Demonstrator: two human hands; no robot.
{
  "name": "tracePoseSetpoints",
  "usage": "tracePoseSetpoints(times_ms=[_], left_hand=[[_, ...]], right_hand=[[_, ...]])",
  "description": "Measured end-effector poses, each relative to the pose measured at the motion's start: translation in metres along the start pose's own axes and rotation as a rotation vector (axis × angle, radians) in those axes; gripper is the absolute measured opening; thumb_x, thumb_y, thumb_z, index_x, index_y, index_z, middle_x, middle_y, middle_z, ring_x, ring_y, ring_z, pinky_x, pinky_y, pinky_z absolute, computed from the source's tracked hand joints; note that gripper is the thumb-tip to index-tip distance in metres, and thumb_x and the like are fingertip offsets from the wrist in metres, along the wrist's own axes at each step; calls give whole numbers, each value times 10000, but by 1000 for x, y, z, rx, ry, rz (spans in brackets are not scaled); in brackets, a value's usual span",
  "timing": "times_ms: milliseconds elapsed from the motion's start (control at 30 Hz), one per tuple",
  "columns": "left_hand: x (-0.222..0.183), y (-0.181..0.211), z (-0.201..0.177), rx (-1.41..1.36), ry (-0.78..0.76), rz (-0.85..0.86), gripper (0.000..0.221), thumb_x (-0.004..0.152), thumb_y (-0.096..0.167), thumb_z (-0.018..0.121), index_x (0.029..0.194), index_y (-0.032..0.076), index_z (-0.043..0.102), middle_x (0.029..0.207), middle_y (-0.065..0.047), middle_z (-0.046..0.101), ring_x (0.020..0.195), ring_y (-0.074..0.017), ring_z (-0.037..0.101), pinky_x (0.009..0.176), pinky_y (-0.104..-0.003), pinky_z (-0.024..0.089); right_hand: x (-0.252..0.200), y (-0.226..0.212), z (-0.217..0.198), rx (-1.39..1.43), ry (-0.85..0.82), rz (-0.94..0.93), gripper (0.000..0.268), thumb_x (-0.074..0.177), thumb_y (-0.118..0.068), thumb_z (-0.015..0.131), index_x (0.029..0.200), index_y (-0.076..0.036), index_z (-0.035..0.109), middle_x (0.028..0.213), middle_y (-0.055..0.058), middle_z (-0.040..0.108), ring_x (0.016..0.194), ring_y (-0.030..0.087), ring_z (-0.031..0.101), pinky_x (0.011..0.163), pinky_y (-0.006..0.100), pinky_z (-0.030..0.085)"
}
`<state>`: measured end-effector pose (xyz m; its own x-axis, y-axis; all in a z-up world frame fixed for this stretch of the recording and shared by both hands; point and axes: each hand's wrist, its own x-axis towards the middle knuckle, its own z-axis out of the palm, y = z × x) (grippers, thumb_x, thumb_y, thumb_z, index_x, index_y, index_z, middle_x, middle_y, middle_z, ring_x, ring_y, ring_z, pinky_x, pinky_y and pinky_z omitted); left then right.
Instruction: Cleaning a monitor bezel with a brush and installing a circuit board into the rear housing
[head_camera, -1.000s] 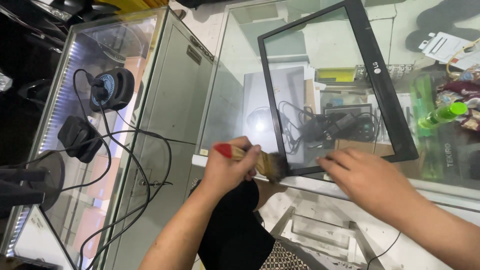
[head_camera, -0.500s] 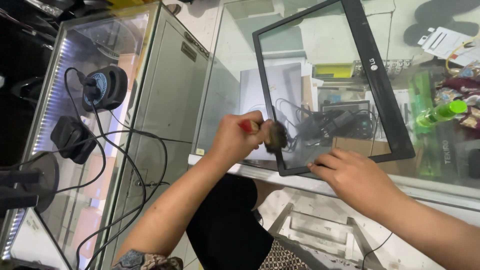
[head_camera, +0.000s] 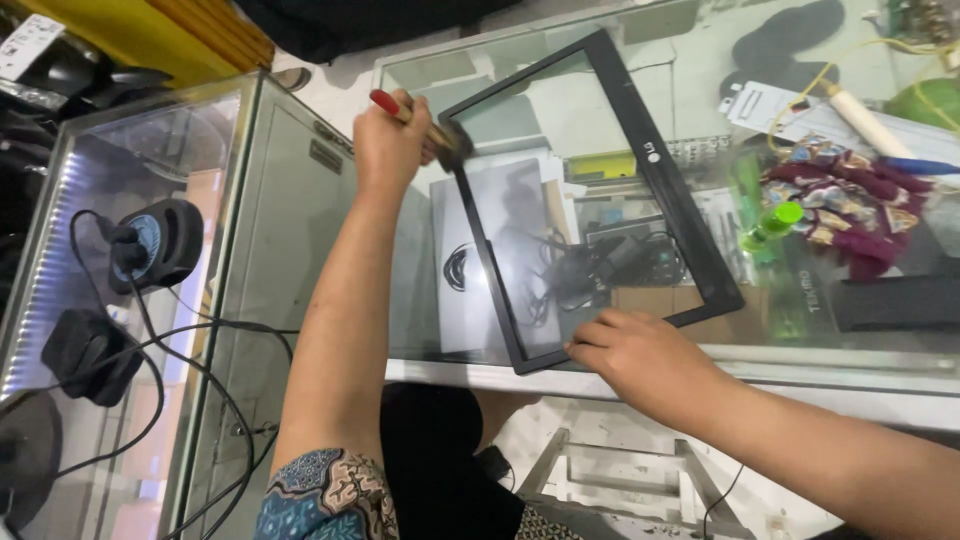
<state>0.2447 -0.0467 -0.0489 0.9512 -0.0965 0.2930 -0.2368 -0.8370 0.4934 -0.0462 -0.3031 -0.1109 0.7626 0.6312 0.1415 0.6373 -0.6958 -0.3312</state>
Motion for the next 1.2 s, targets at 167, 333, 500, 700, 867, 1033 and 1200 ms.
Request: tracePoseSetpoints(times_ms=[167, 333, 500, 700, 867, 1033, 1200], left_hand=[[-3, 4, 14, 155, 49, 123, 287, 951, 388, 667, 802, 146, 634, 585, -122, 655, 699, -381, 722, 715, -492, 580], [-118, 46, -20, 141, -161, 158, 296, 925, 362, 671, 779, 120, 583, 599, -180, 644, 730, -433, 701, 713, -529, 540], [-197, 78, -39, -12, -595, -92, 226, 763, 383, 737, 767, 158, 755, 594, -163, 713, 716, -394, 744, 667, -507, 555], [-52, 23, -6, -7, -121, -4, 186, 965, 316, 649, 959, 147, 727, 731, -148, 710, 835, -388, 721, 755, -474, 554], [-94, 6, -7, 173, -46, 176, 188, 1021, 347, 663, 1012, 165, 711, 747, -187, 715, 810, -420, 724, 716, -517, 565], [-214, 64, -59, -219, -372, 5, 23, 871, 145, 720, 848, 138, 718, 546, -15, 671, 527, -95, 596, 528, -277, 486], [-186, 64, -59, -462, -597, -456, 211, 1003, 89, 620, 870, -47, 711, 583, -229, 699, 433, -266, 633, 419, -338, 526]], right_hand=[[-3, -4, -4, -12, 48, 9, 202, 926, -90, 625, 1066, -193, 730, 1103, -21, 713, 1042, 209, 635, 806, 370, 509], [-4, -6, 2, -68, 152, 26, 178, 907, -114, 633, 1019, -217, 724, 1055, -43, 704, 987, 205, 631, 737, 354, 505], [-4, -4, 9, -100, 246, -17, 144, 901, -130, 630, 978, -229, 701, 1048, -53, 701, 977, 202, 619, 737, 350, 502], [-3, -7, 4, -125, 265, 9, 171, 895, -105, 643, 979, -235, 714, 1037, -58, 707, 958, 190, 629, 741, 336, 496], [-2, -14, 10, -152, 301, 38, 179, 881, -110, 665, 995, -237, 717, 1052, -50, 701, 956, 198, 625, 730, 355, 486], [1, -7, 3, -77, 96, 34, 332, 831, -74, 675, 1139, -190, 723, 1085, 1, 656, 977, 300, 562, 702, 460, 435], [1, -2, 7, -28, 98, -19, 412, 834, -37, 647, 1213, -181, 717, 1100, 5, 654, 974, 279, 557, 685, 454, 405]])
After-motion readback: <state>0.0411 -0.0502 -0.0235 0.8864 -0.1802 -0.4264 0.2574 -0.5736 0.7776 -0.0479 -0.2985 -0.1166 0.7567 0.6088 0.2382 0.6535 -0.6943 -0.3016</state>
